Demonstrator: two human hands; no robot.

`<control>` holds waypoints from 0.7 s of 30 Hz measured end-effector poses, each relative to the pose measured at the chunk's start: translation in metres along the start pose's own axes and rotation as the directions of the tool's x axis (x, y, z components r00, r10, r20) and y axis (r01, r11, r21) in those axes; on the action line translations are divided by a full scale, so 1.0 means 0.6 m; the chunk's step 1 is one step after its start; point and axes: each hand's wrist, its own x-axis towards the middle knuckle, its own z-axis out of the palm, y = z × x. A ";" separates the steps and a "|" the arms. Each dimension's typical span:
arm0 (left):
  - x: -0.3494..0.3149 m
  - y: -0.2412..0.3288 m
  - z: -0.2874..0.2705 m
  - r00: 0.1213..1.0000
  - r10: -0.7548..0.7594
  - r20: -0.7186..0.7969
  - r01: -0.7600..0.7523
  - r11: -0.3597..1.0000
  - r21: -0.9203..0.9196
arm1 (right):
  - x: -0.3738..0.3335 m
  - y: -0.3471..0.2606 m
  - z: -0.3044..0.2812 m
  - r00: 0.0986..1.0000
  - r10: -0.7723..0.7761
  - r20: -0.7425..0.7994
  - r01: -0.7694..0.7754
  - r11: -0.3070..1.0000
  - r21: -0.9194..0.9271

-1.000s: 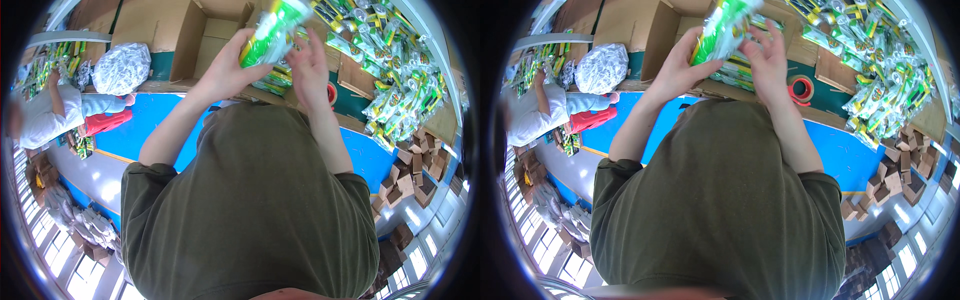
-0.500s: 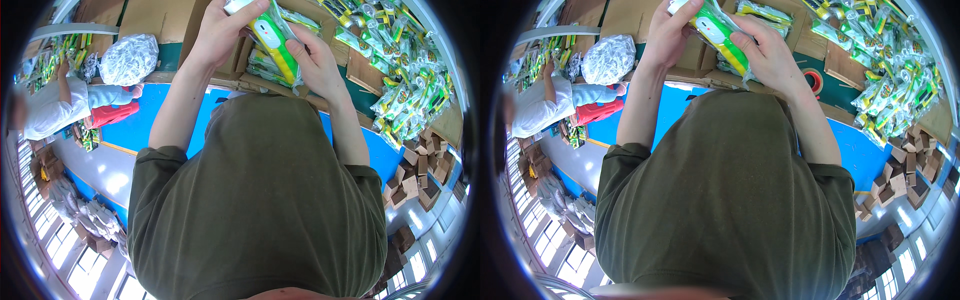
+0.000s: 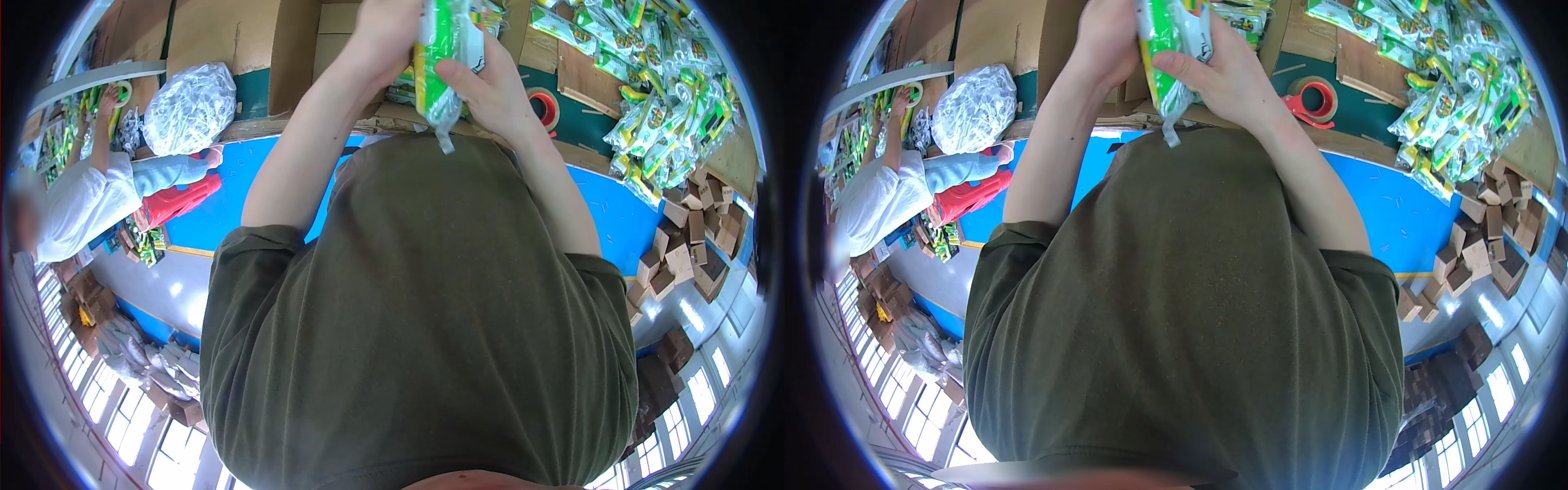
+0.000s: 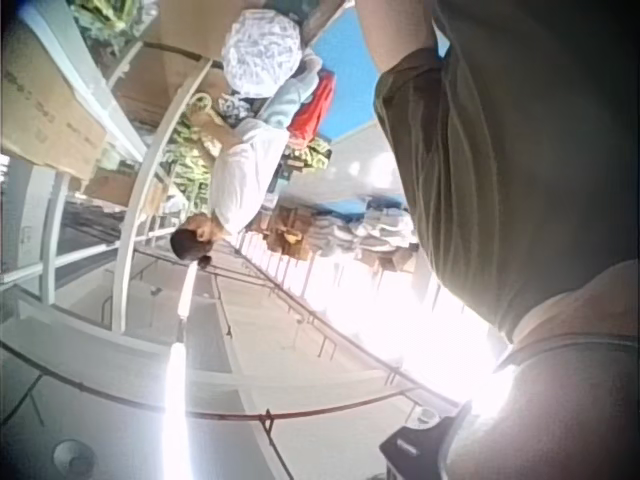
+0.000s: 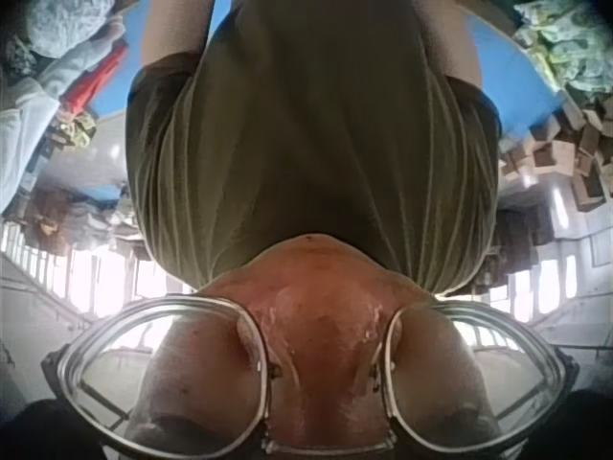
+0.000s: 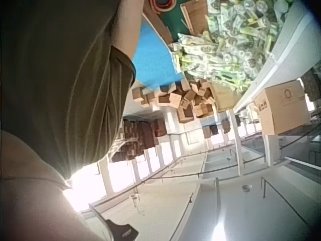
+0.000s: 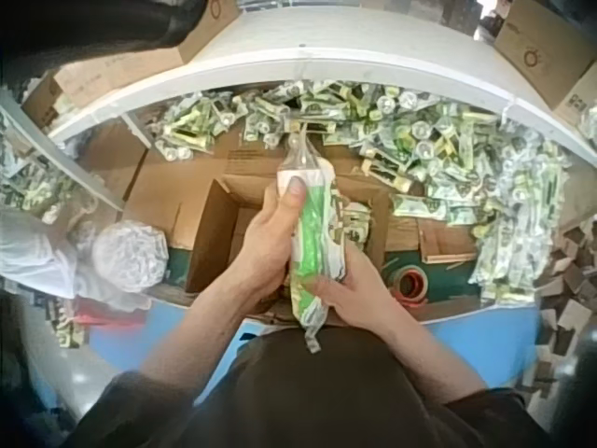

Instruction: The person stocks individual packaged products into a cardboard box, then seals the box with a handheld tape dispenser. The sealed box is then placed onto a storage shelf.

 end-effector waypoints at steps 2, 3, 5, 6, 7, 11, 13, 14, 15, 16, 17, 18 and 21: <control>-0.015 -0.002 0.017 0.987 0.085 0.134 -0.149 0.796 0.586 | -0.003 0.010 -0.002 0.991 0.019 -0.131 -0.030 0.996 -0.086; -0.017 -0.004 0.016 0.986 0.077 0.145 -0.148 0.799 0.582 | -0.005 0.015 -0.005 0.968 0.024 -0.250 -0.067 0.984 -0.167; -0.027 -0.007 0.010 0.958 -0.148 0.245 -0.045 0.768 0.639 | -0.016 0.013 -0.010 0.957 -0.090 -0.276 -0.012 0.938 -0.348; -0.024 -0.022 0.002 0.951 0.005 0.310 -0.189 0.804 0.563 | -0.021 0.005 -0.017 0.981 0.020 -0.191 -0.096 0.913 -0.397; -0.021 -0.032 -0.007 0.950 0.001 0.313 -0.187 0.803 0.565 | -0.026 0.002 -0.028 0.986 0.132 -0.102 -0.164 0.878 -0.450; -0.011 -0.087 -0.061 0.969 -0.188 0.161 -0.082 0.371 0.925 | -0.062 0.082 -0.096 0.933 -0.172 -0.316 -0.090 0.739 -0.668; -0.013 -0.102 -0.073 0.885 -0.191 0.423 -0.366 0.272 0.890 | -0.076 0.114 -0.107 0.938 -0.137 -0.317 -0.134 0.700 -0.701; -0.025 -0.101 -0.067 0.873 -0.249 0.419 -0.388 0.165 0.907 | -0.082 0.128 -0.107 0.951 0.031 -0.306 -0.198 0.823 -0.533; -0.027 -0.107 -0.069 0.867 -0.260 0.424 -0.393 0.165 0.905 | -0.088 0.140 -0.107 0.947 0.190 -0.258 -0.274 0.899 -0.342; -0.033 -0.116 -0.077 0.852 -0.299 0.430 -0.430 0.068 0.900 | -0.087 0.143 -0.103 0.924 0.249 -0.289 -0.323 0.915 -0.243; -0.037 -0.125 -0.083 0.836 -0.339 0.431 -0.467 -0.029 0.884 | -0.086 0.148 -0.099 0.922 0.251 -0.294 -0.324 0.917 -0.234; -0.038 -0.134 -0.087 0.833 -0.347 0.432 -0.471 -0.032 0.882 | -0.087 0.155 -0.095 0.901 0.284 -0.327 -0.355 0.917 -0.182; -0.048 -0.156 -0.094 0.789 -0.448 0.419 -0.471 -0.005 0.882 | -0.091 0.172 -0.097 0.885 0.328 -0.329 -0.375 0.923 -0.089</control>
